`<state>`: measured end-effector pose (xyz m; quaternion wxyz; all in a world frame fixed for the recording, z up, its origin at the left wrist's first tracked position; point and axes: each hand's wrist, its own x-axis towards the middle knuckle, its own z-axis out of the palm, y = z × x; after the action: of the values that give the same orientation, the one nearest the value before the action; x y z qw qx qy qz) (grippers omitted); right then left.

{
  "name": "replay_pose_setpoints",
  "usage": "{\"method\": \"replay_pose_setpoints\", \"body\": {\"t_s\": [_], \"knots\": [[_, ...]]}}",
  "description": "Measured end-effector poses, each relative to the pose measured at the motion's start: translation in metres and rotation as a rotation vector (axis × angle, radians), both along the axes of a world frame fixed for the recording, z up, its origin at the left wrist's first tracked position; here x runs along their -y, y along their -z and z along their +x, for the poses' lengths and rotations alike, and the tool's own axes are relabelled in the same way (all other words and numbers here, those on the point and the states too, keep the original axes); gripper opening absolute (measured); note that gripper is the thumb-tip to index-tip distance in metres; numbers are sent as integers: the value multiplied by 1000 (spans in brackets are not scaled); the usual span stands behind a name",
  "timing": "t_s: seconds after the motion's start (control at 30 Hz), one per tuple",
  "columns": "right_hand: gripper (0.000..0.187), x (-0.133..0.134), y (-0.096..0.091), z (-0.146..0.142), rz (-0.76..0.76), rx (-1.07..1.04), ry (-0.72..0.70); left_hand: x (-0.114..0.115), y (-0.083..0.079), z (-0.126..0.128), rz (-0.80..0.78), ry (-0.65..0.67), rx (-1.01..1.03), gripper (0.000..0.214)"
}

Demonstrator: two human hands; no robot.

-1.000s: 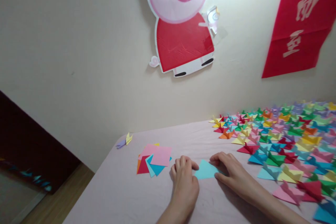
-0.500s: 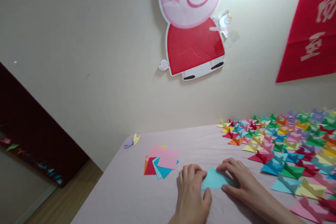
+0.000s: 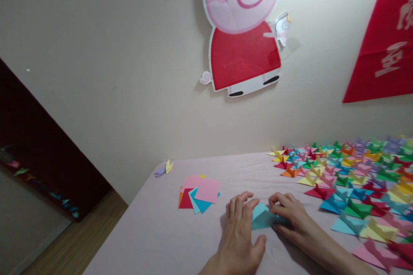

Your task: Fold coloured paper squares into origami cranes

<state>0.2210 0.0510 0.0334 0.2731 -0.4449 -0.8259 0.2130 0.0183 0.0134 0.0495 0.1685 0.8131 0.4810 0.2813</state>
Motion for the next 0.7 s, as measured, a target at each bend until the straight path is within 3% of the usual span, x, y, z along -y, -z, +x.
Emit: {"method": "replay_pose_setpoints", "body": {"t_s": [0.2, 0.37, 0.53, 0.7], "knots": [[23, -4, 10, 5, 236, 26, 22, -1, -4, -1, -33, 153, -206, 68], [36, -12, 11, 13, 384, 138, 98, 1, 1, -4, -124, 185, -209, 81], [40, 0, -11, 8, 337, 354, 2, 8, 7, 3, -165, 114, -259, 81], [25, 13, -25, 0, 263, 462, -43, 16, 16, 15, -107, 3, -343, 75]]}}
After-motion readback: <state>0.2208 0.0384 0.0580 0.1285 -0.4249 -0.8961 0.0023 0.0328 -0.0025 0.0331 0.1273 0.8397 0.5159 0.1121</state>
